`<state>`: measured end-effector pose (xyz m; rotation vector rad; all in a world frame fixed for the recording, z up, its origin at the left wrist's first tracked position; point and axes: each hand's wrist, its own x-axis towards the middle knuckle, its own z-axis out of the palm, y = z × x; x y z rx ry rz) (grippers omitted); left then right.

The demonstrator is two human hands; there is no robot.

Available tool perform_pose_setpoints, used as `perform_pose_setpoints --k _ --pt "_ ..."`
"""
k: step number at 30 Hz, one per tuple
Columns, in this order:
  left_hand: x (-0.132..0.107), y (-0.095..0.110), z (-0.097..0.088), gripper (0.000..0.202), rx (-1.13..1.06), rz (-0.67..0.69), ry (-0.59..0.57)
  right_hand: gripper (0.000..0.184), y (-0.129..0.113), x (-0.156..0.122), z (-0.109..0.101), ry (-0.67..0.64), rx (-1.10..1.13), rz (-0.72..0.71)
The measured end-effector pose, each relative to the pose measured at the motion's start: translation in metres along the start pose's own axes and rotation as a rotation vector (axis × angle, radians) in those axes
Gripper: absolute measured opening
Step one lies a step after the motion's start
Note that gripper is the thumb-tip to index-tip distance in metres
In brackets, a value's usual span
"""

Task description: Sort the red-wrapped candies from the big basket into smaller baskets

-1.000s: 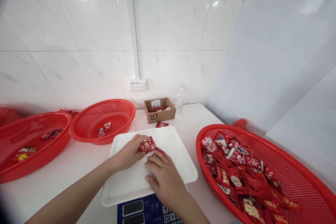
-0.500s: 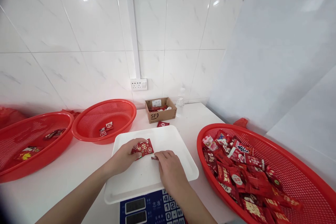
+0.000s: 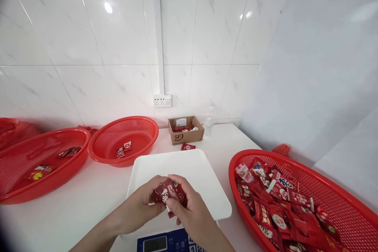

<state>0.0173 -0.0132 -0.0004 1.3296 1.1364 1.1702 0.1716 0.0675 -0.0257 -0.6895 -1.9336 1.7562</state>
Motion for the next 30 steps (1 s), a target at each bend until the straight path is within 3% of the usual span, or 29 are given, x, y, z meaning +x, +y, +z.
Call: perform_pose_setpoints --k 3,7,12,15,21,26,30 --pt "-0.006 0.003 -0.002 0.04 0.129 0.001 0.005 0.061 -0.002 -0.001 0.003 0.07 -0.145 -0.032" --pt "-0.007 0.006 0.001 0.026 0.121 0.033 0.113 0.073 -0.003 0.001 0.007 0.131 -0.154 -0.026" --pt "-0.007 0.002 0.008 0.024 -0.035 0.083 0.106 0.042 -0.007 0.001 0.012 0.084 -0.08 -0.061" --pt "-0.008 -0.002 0.008 0.03 -0.084 0.032 0.142 0.034 -0.013 -0.004 0.014 0.052 -0.091 -0.077" --pt "-0.011 0.003 0.005 0.041 0.05 -0.099 0.055 0.031 -0.018 -0.012 0.017 -0.034 -0.086 -0.107" --pt "-0.014 0.001 0.009 0.04 0.137 -0.033 0.174 0.04 -0.014 -0.013 0.017 0.027 -0.082 -0.153" --pt "-0.017 0.001 0.011 0.04 0.141 -0.015 0.189 0.036 -0.012 -0.013 0.015 0.056 -0.25 -0.164"
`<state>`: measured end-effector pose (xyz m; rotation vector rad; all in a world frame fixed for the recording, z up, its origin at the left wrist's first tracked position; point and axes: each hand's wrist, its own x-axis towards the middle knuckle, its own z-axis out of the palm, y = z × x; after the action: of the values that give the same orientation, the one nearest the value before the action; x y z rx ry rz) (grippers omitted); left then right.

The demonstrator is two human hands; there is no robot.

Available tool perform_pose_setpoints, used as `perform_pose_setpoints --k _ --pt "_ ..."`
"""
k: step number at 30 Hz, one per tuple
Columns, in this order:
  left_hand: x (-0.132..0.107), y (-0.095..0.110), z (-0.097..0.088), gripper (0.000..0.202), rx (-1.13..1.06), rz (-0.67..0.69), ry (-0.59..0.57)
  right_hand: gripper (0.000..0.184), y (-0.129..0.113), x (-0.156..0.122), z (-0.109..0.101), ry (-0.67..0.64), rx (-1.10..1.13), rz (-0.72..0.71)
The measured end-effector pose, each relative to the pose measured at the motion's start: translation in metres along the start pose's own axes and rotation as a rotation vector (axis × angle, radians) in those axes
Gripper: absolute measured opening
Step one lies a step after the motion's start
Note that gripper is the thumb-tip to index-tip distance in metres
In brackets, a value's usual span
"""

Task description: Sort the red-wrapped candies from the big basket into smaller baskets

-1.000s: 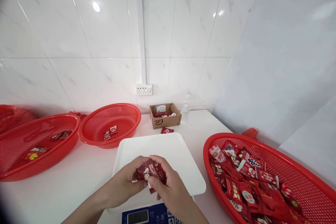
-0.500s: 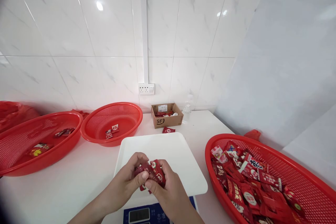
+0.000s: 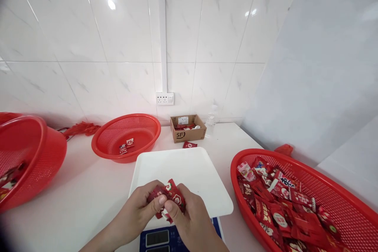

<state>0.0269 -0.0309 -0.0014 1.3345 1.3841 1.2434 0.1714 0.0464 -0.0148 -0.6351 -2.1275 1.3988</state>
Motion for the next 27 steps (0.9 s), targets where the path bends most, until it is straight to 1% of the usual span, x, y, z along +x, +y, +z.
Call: perform_pose_setpoints --k 2,5,7,10,13,15,18,20,21,23,25,26,27 --pt "-0.001 0.001 0.0 0.041 -0.066 -0.028 -0.07 0.038 -0.002 -0.001 -0.001 -0.018 -0.05 -0.018" --pt "-0.003 0.003 -0.001 0.046 -0.25 -0.06 -0.203 0.04 -0.008 -0.003 -0.002 -0.078 -0.006 -0.06" --pt "-0.003 0.003 0.0 0.049 -0.331 -0.067 -0.244 0.043 -0.01 -0.004 -0.002 -0.098 -0.01 -0.099" --pt "-0.003 0.004 0.002 0.042 -0.371 -0.088 -0.23 0.043 -0.008 -0.005 0.0 -0.047 -0.092 -0.171" --pt "-0.002 0.003 0.003 0.036 -0.396 -0.083 -0.191 0.041 -0.005 -0.006 0.001 -0.018 -0.1 -0.193" --pt "-0.001 0.002 0.002 0.034 -0.391 -0.062 -0.164 0.041 -0.003 -0.007 0.001 -0.009 -0.083 -0.174" --pt "0.001 -0.001 -0.007 0.034 -0.347 -0.032 -0.11 0.043 0.0 -0.009 -0.001 0.024 -0.085 -0.083" --pt "0.004 -0.002 -0.017 0.033 -0.328 -0.022 -0.021 0.044 0.004 -0.012 -0.003 0.039 -0.086 -0.035" --pt "0.007 -0.002 -0.024 0.032 -0.337 -0.023 0.056 0.043 0.005 -0.013 -0.004 0.043 -0.085 -0.03" --pt "0.016 -0.001 -0.041 0.029 -0.424 -0.05 0.262 0.042 0.008 -0.015 -0.006 0.053 -0.089 -0.035" --pt "0.028 0.002 -0.061 0.023 -0.588 -0.096 0.488 0.042 0.01 -0.017 -0.008 0.062 -0.094 -0.04" --pt "0.035 0.004 -0.073 0.019 -0.678 -0.123 0.586 0.042 0.01 -0.018 -0.009 0.065 -0.097 -0.039" --pt "0.042 0.005 -0.085 0.014 -0.731 -0.131 0.647 0.042 0.01 -0.019 -0.009 0.072 -0.099 -0.038"
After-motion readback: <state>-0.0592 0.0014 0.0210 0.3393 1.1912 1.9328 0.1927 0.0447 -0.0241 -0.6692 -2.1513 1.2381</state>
